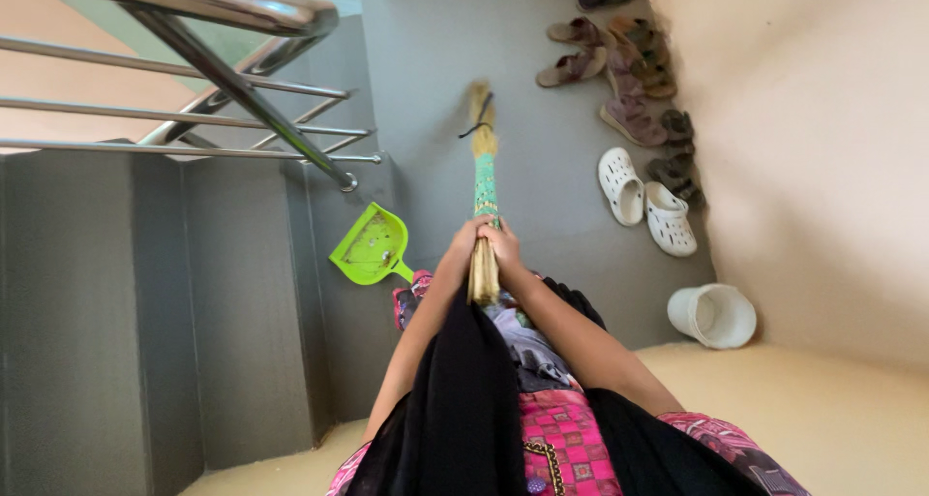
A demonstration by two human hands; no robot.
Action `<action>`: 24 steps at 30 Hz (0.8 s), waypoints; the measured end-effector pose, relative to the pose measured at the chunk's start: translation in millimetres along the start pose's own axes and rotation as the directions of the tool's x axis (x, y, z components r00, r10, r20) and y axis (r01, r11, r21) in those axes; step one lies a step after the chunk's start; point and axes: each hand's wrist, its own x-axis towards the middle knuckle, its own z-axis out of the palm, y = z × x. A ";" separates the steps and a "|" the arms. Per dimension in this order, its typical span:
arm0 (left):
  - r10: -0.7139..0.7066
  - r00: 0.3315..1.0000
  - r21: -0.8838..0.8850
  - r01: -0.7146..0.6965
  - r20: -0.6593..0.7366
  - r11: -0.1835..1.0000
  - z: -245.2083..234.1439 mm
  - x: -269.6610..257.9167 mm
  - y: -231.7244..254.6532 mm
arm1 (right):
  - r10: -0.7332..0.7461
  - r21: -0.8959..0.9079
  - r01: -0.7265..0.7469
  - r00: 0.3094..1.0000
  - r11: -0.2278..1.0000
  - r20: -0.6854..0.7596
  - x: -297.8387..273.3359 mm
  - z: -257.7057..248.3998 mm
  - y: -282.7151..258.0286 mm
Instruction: The person sweeps dirt on a stairway landing using a broom, gathering the debris together.
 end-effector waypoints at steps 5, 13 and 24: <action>-0.146 0.962 0.164 0.110 0.231 0.980 9.9 -6.8 -1.4 | -0.083 0.006 0.088 0.961 0.996 -0.264 -14.4 -9.0 8.8; -0.215 0.950 -0.030 0.227 0.225 0.973 14.5 18.2 -51.0 | 0.287 -0.026 -0.305 0.919 0.952 -0.271 -10.2 -48.2 15.3; -0.168 0.986 0.091 0.167 0.001 0.982 87.4 35.9 -67.5 | -0.028 -0.014 0.025 0.951 1.000 -0.308 -32.1 -93.3 -51.4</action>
